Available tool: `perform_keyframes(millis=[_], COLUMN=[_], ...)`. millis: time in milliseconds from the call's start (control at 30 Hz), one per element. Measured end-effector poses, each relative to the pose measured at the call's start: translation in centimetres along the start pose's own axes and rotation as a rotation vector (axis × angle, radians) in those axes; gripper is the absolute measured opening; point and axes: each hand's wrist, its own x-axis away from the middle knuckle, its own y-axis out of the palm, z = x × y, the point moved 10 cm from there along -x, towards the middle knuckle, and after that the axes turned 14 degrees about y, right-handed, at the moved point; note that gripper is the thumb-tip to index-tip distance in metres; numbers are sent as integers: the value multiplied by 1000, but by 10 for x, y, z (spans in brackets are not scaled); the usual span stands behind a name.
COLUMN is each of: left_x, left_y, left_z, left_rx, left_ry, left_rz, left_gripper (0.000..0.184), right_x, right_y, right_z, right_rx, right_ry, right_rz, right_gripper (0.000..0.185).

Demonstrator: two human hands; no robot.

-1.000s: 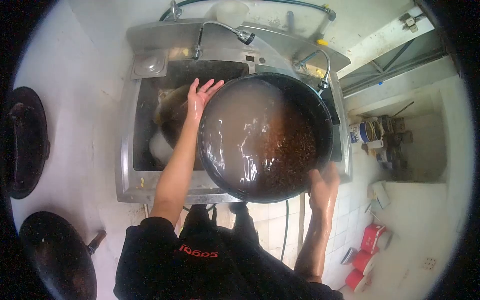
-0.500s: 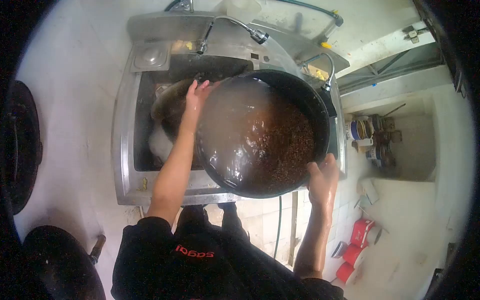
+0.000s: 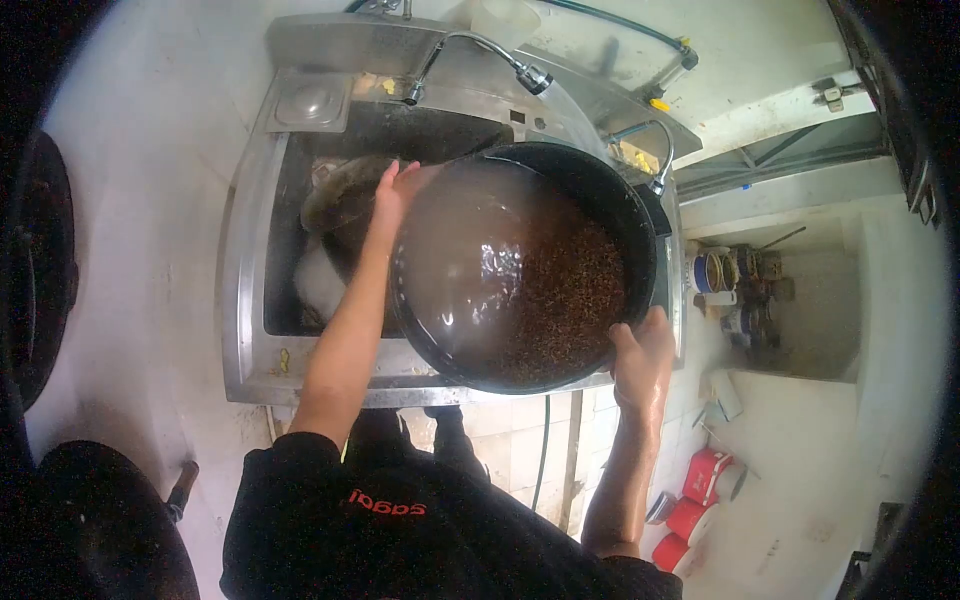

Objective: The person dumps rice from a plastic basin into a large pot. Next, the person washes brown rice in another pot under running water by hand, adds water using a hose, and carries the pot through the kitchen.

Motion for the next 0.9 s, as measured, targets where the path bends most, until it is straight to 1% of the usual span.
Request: perform_keyframes(millis=[67, 133, 167, 267, 367, 433, 467, 567, 667, 733, 867, 900], left_x=[-4, -1, -1, -3, -6, -2, 0, 7, 3, -4, 4, 15], left_y=[-5, -6, -7, -19, -24, -20, -16, -3, -17, -31, -26, -17], left_z=[3, 6, 8, 7, -6, -4, -2, 10, 6, 0, 10, 16], left_rx=[-29, -70, -90, -115, 23, 36, 43, -48, -93, -118, -204, -234], left_ry=[31, 45, 54, 29, -82, -84, -85, -31, -57, -65, -42, -59], left_rz=[-20, -15, -12, 61, 85, 40, 16, -157, -126, -136, -97, -57], left_gripper=[52, 53, 54, 55, 56, 56, 56, 58, 63, 63, 63, 62], right_x=[-1, -13, -10, 1, 1, 6, 7, 3, 4, 4, 8, 8], right_y=[-1, -2, 4, 15, 18, 23, 24, 24, 29, 31, 35, 35], right_z=[-1, 3, -7, -18, -21, -27, -30, -32, -39, -40, -47, -47], right_rx=[66, 26, 6, 21, 69, 71, 71, 139, 127, 118, 111, 97], right_ry=[-2, -152, -227, -70, -67, -62, -61, -88, -103, -109, -117, -127], right_rz=[28, 16, 9, -30, -22, -30, -33, 2, -10, -8, -9, -18], right_gripper=[11, 10, 10, 11, 11, 11, 11, 13, 16, 17, 18, 18])
